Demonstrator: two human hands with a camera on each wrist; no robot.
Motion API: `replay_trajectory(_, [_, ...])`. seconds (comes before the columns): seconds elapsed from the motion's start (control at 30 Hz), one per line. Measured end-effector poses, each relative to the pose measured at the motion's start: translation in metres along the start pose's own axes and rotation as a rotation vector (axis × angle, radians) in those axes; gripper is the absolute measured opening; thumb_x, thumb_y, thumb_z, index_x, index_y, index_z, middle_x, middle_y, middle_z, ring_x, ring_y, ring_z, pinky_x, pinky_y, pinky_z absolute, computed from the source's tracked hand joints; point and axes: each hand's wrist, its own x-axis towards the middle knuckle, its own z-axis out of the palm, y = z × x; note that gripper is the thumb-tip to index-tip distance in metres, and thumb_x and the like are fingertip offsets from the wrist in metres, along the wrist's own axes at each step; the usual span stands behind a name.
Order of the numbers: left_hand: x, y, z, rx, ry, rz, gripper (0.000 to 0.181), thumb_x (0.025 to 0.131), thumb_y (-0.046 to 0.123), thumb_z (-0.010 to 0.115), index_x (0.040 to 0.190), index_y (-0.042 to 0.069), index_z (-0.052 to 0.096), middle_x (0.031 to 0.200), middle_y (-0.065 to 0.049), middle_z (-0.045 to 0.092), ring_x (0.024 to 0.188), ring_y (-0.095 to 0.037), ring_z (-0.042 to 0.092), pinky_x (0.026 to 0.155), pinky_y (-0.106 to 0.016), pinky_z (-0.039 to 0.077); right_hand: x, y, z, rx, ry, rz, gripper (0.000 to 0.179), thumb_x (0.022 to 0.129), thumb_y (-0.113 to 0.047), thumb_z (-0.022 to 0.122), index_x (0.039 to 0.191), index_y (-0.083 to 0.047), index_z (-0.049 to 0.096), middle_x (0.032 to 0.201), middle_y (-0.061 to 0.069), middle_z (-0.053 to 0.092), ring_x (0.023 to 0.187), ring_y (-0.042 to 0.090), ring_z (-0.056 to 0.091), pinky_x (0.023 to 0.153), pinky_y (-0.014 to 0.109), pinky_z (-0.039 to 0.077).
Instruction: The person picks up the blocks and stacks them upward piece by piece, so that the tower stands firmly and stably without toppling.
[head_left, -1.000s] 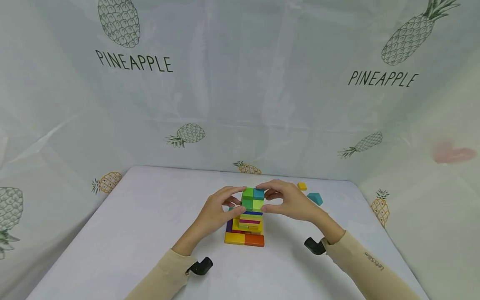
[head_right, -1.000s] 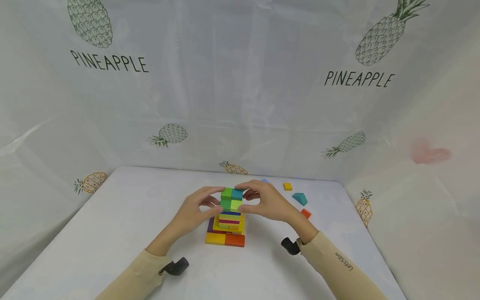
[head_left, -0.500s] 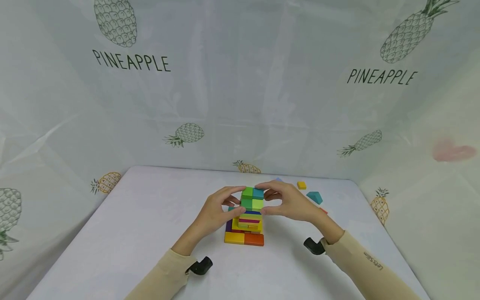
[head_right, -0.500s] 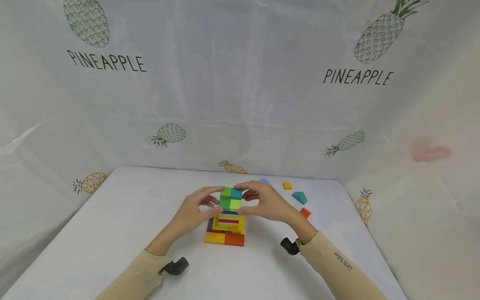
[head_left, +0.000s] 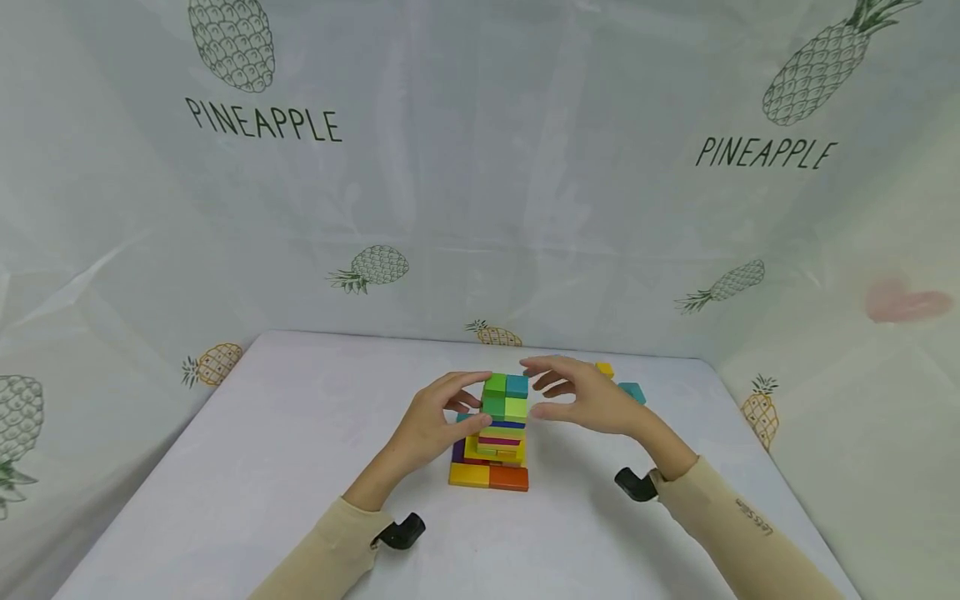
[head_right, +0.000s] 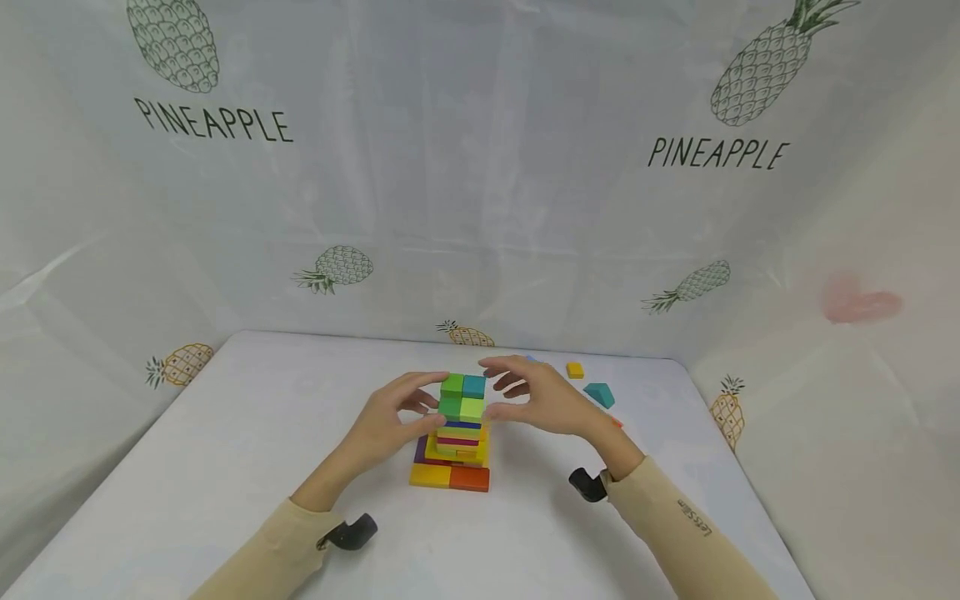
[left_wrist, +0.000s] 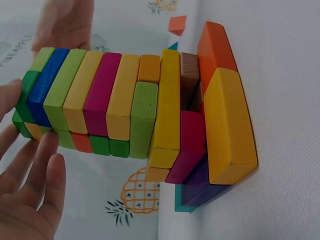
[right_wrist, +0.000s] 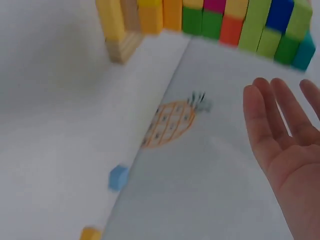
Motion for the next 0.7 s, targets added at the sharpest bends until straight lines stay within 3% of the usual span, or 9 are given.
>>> replay_trajectory(0.2, [-0.002,0.000,-0.001,0.006,-0.012,0.000,0.062,0.095,0.034,0.083,0.151,0.038,0.057,0.150,0.004,0.059,0.112,-0.013,0.068,0.100,-0.052,0.059,-0.005,0.065,-0.030,-0.135,0.149,0.156,0.052,0.101,-0.026,0.076,0.148,-0.011,0.060,0.137,0.014,0.067,0.119,0.033,0.069,0.099,0.050,0.060])
replay_trajectory(0.37, [-0.003,0.000,-0.002,0.022,-0.014,0.004,0.062,0.095,0.035,0.083,0.151,0.038,0.057,0.149,0.008,0.059,0.111,-0.011,0.068,0.099,-0.049,0.059,-0.007,0.116,-0.046,-0.220,0.170,0.255,0.048,0.100,-0.016,0.075,0.144,0.000,0.061,0.135,0.028,0.065,0.118,0.044,0.068,0.097,0.056,0.059])
replay_trajectory(0.7, [-0.003,-0.001,-0.003,0.001,-0.021,0.017,0.063,0.095,0.036,0.083,0.152,0.038,0.056,0.150,0.006,0.059,0.111,-0.012,0.068,0.099,-0.054,0.058,-0.002,0.163,-0.046,-0.299,0.220,0.499,0.049,0.101,-0.020,0.073,0.140,0.005,0.062,0.138,0.032,0.061,0.117,0.046,0.064,0.101,0.060,0.054])
